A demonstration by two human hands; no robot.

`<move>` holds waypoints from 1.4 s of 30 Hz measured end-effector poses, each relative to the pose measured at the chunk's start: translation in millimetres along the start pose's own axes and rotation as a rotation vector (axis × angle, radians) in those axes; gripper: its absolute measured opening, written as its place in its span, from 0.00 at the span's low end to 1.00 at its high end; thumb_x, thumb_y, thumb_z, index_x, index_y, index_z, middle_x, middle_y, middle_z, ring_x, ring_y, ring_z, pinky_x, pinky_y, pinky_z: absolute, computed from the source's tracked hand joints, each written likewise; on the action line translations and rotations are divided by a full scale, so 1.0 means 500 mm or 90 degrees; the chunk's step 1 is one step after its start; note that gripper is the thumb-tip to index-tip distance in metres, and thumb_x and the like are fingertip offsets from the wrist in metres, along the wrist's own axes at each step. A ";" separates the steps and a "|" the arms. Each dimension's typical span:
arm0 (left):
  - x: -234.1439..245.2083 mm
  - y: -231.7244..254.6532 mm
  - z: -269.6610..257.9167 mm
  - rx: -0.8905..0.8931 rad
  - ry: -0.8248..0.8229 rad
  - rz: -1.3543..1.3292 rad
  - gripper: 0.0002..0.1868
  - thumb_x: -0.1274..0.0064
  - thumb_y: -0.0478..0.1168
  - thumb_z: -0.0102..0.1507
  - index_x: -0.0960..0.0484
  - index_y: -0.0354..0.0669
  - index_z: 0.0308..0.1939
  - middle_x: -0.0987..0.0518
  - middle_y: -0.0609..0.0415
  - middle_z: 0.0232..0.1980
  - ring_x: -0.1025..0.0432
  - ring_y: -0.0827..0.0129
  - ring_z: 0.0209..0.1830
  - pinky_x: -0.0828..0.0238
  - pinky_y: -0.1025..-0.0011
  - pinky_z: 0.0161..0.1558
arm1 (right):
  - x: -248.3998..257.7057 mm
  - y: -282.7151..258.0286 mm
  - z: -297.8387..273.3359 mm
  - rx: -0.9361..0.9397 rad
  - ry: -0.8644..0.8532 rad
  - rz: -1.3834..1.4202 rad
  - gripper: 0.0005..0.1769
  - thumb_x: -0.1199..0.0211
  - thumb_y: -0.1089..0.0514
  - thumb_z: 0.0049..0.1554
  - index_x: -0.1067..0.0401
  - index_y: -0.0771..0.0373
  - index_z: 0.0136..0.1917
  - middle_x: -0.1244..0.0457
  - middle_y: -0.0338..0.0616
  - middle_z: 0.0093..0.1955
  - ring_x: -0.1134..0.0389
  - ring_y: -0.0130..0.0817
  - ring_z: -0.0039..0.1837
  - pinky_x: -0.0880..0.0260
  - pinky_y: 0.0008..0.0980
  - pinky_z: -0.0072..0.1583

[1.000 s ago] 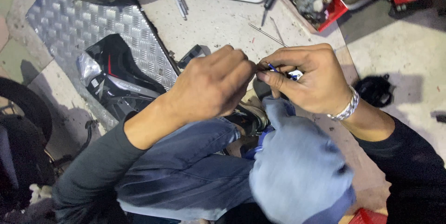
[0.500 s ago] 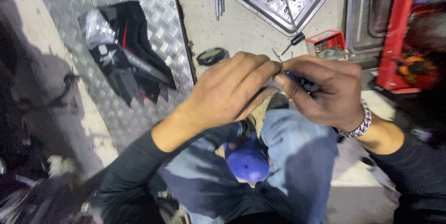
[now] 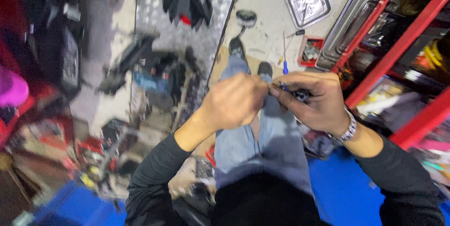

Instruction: Connecting electrical wires by stripping insulation, twisting ends together, and insulating the joints with electrical tape.

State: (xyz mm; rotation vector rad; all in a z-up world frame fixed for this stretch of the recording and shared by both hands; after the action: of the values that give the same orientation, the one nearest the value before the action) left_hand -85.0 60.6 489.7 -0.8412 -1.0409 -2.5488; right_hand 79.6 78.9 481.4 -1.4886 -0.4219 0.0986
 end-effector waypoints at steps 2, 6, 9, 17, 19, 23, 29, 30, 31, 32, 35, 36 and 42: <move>0.061 0.053 -0.031 0.268 0.013 -0.135 0.09 0.47 0.40 0.67 0.17 0.39 0.36 0.22 0.50 0.30 0.29 0.63 0.24 0.31 0.70 0.25 | -0.034 -0.090 -0.038 0.068 -0.039 -0.039 0.05 0.31 0.71 0.54 0.23 0.67 0.45 0.32 0.50 0.34 0.28 0.51 0.37 0.30 0.41 0.40; 0.086 0.182 -0.164 0.889 0.215 -0.810 0.11 0.44 0.42 0.63 0.19 0.36 0.37 0.28 0.52 0.23 0.36 0.77 0.21 0.49 0.83 0.17 | -0.089 -0.189 -0.134 0.314 -0.148 -0.175 0.12 0.31 0.70 0.52 0.22 0.70 0.50 0.30 0.59 0.43 0.28 0.57 0.41 0.26 0.49 0.44; 0.221 0.265 -0.166 0.699 0.122 -0.456 0.15 0.40 0.42 0.65 0.20 0.34 0.49 0.20 0.40 0.37 0.23 0.61 0.35 0.26 0.71 0.27 | -0.126 -0.285 -0.136 0.184 -0.233 -0.073 0.02 0.32 0.66 0.57 0.21 0.64 0.46 0.29 0.46 0.41 0.27 0.48 0.39 0.28 0.40 0.41; 0.357 0.489 -0.257 0.244 0.046 0.371 0.09 0.54 0.37 0.71 0.20 0.38 0.51 0.24 0.47 0.42 0.26 0.58 0.40 0.24 0.68 0.40 | -0.286 -0.402 -0.194 0.169 -0.490 0.040 0.00 0.32 0.67 0.56 0.21 0.66 0.43 0.30 0.47 0.36 0.27 0.47 0.35 0.28 0.35 0.38; 0.368 0.526 -0.303 0.248 0.007 0.479 0.09 0.55 0.40 0.71 0.19 0.43 0.49 0.24 0.50 0.41 0.26 0.60 0.43 0.26 0.70 0.44 | -0.340 -0.415 -0.213 0.162 -0.583 0.047 0.01 0.33 0.67 0.56 0.21 0.66 0.43 0.30 0.48 0.37 0.27 0.50 0.37 0.28 0.36 0.39; 0.369 0.586 -0.418 0.428 0.211 0.254 0.13 0.60 0.40 0.71 0.21 0.43 0.37 0.28 0.55 0.33 0.30 0.63 0.33 0.31 0.71 0.35 | -0.436 -0.421 -0.297 0.203 -0.733 0.006 0.03 0.33 0.65 0.56 0.22 0.66 0.45 0.30 0.51 0.38 0.27 0.53 0.37 0.29 0.42 0.37; 0.250 0.653 -0.686 0.865 0.919 -0.696 0.08 0.43 0.38 0.63 0.19 0.36 0.31 0.26 0.50 0.23 0.31 0.75 0.22 0.39 0.83 0.19 | -0.584 -0.435 -0.472 0.599 -0.716 -0.044 0.10 0.39 0.64 0.55 0.21 0.68 0.49 0.29 0.56 0.47 0.28 0.47 0.35 0.27 0.40 0.38; 0.266 0.676 -0.715 0.852 0.891 -0.703 0.10 0.44 0.38 0.64 0.18 0.37 0.30 0.29 0.50 0.20 0.34 0.75 0.20 0.43 0.81 0.18 | -0.623 -0.455 -0.498 0.555 -0.721 -0.036 0.06 0.36 0.67 0.53 0.20 0.66 0.45 0.28 0.52 0.44 0.27 0.46 0.35 0.27 0.39 0.38; 0.303 0.698 -0.746 0.839 0.918 -0.697 0.10 0.44 0.38 0.64 0.18 0.37 0.30 0.29 0.50 0.20 0.34 0.75 0.20 0.43 0.81 0.18 | -0.656 -0.475 -0.516 0.568 -0.742 -0.032 0.06 0.36 0.67 0.53 0.20 0.66 0.45 0.28 0.52 0.44 0.27 0.46 0.35 0.27 0.39 0.38; 0.381 0.733 -0.769 0.781 0.796 -0.296 0.08 0.45 0.41 0.65 0.18 0.40 0.38 0.24 0.51 0.29 0.27 0.67 0.29 0.32 0.74 0.26 | -0.697 -0.484 -0.532 0.457 -0.806 -0.031 0.05 0.34 0.66 0.54 0.21 0.66 0.45 0.29 0.50 0.41 0.26 0.47 0.37 0.26 0.39 0.39; 0.499 0.832 -0.833 0.642 0.561 0.271 0.08 0.48 0.43 0.68 0.19 0.44 0.45 0.22 0.52 0.38 0.22 0.59 0.37 0.22 0.67 0.33 | -0.816 -0.518 -0.594 0.229 -0.949 -0.062 0.03 0.32 0.63 0.54 0.21 0.65 0.43 0.30 0.45 0.32 0.26 0.40 0.35 0.27 0.37 0.39; 0.519 0.861 -0.849 0.587 0.451 0.444 0.07 0.50 0.42 0.70 0.20 0.45 0.45 0.24 0.51 0.38 0.24 0.60 0.37 0.22 0.67 0.32 | -0.854 -0.520 -0.616 0.098 -1.006 -0.090 0.04 0.32 0.61 0.55 0.21 0.64 0.42 0.31 0.42 0.25 0.27 0.32 0.31 0.27 0.36 0.39; 0.558 0.990 -1.014 0.650 0.696 0.348 0.09 0.54 0.36 0.69 0.23 0.44 0.33 0.32 0.57 0.28 0.31 0.65 0.25 0.31 0.73 0.23 | -1.051 -0.578 -0.793 0.196 -1.098 -0.045 0.03 0.31 0.65 0.53 0.21 0.67 0.42 0.32 0.49 0.29 0.29 0.43 0.29 0.30 0.35 0.36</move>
State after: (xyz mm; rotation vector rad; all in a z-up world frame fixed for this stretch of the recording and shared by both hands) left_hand -300.9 -654.2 640.0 0.4613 -1.1924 -1.2892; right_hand -329.8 -489.8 642.5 -0.7418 -1.7080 1.3622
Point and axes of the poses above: each hand's wrist, its own z-axis towards the middle knuckle, its own x-axis out of the back of the hand, y = z × x, the point moved 5 cm from there along z, towards the middle knuckle
